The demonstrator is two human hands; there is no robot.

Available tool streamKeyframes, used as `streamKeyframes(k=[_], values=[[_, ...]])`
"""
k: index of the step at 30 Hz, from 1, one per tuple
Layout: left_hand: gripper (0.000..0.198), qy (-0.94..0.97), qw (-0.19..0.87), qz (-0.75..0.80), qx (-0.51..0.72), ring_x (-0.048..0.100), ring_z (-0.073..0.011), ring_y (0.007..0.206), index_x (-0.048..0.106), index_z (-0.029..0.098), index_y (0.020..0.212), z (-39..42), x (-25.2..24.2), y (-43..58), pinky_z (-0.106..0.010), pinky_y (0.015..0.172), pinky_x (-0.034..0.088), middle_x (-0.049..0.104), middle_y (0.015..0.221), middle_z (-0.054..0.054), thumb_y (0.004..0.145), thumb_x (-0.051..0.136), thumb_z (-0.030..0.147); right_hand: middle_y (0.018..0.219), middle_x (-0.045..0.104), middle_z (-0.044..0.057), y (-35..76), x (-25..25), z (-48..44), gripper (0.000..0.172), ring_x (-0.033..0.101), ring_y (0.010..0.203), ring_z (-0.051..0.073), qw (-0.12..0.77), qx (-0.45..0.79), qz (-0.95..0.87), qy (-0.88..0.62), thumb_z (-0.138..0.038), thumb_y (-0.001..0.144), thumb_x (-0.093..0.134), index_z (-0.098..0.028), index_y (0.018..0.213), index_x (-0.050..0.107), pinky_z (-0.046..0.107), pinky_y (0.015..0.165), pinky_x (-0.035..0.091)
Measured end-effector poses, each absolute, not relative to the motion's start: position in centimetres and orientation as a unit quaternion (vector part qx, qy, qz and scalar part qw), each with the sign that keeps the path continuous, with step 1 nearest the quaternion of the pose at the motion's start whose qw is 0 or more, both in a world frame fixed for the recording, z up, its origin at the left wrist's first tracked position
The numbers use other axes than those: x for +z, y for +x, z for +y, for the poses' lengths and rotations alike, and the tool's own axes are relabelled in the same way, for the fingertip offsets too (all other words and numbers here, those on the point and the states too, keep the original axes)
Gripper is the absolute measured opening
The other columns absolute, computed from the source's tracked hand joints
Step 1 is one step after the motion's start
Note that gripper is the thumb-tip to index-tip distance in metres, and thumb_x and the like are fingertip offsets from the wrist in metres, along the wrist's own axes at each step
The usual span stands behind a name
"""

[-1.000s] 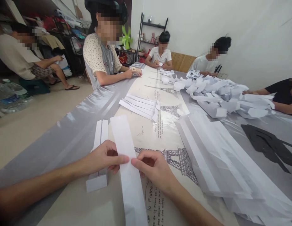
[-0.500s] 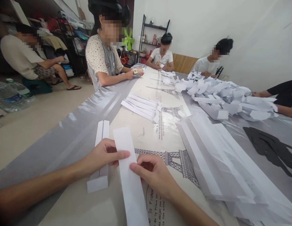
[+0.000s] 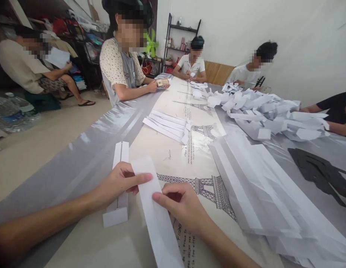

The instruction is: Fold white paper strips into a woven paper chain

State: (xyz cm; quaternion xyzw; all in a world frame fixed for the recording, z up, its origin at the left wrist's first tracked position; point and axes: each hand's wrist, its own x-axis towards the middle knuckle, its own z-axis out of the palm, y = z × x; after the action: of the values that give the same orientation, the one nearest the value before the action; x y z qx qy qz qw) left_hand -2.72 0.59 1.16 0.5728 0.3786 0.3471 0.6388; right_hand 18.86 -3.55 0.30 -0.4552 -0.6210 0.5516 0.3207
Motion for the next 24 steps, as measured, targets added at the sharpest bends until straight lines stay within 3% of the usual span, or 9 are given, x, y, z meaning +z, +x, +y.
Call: streamKeyframes(k=[10, 15, 24], values=[[0.044, 0.583, 0.614, 0.400, 0.349, 0.040, -0.0072, 0.049, 0.057, 0.015, 0.055, 0.80, 1.30, -2.78, -0.021, 0.049, 0.030, 0.047, 0.050, 0.004, 0.084, 0.075, 0.043, 0.060, 0.048, -0.002, 19.23, 0.05, -3.58, 0.042, 0.040, 0.056, 0.012, 0.322, 0.560, -0.611, -0.457, -0.047, 0.088, 0.072, -0.020, 0.059, 0.059, 0.028, 0.053, 0.031], [0.036, 0.592, 0.631, 0.379, 0.328, 0.046, -0.0092, 0.057, 0.067, 0.014, 0.064, 0.56, 1.06, -2.71, -0.021, 0.052, 0.036, 0.058, 0.061, 0.000, 0.083, 0.076, 0.043, 0.056, 0.048, -0.003, 19.11, 0.44, -3.60, 0.044, 0.043, 0.054, 0.012, 0.347, 0.526, -0.629, -0.455, -0.046, 0.092, 0.067, -0.021, 0.057, 0.058, 0.028, 0.053, 0.034], [0.034, 0.624, 0.626, 0.364, 0.292, 0.056, -0.0146, 0.063, 0.074, 0.015, 0.072, 0.84, 1.64, -2.97, -0.025, 0.055, 0.042, 0.064, 0.066, -0.002, 0.084, 0.074, 0.046, 0.057, 0.047, -0.003, 19.04, 0.40, -3.93, 0.038, 0.039, 0.053, 0.012, 0.328, 0.491, -0.667, -0.455, -0.040, 0.090, 0.070, -0.021, 0.058, 0.060, 0.029, 0.053, 0.031]])
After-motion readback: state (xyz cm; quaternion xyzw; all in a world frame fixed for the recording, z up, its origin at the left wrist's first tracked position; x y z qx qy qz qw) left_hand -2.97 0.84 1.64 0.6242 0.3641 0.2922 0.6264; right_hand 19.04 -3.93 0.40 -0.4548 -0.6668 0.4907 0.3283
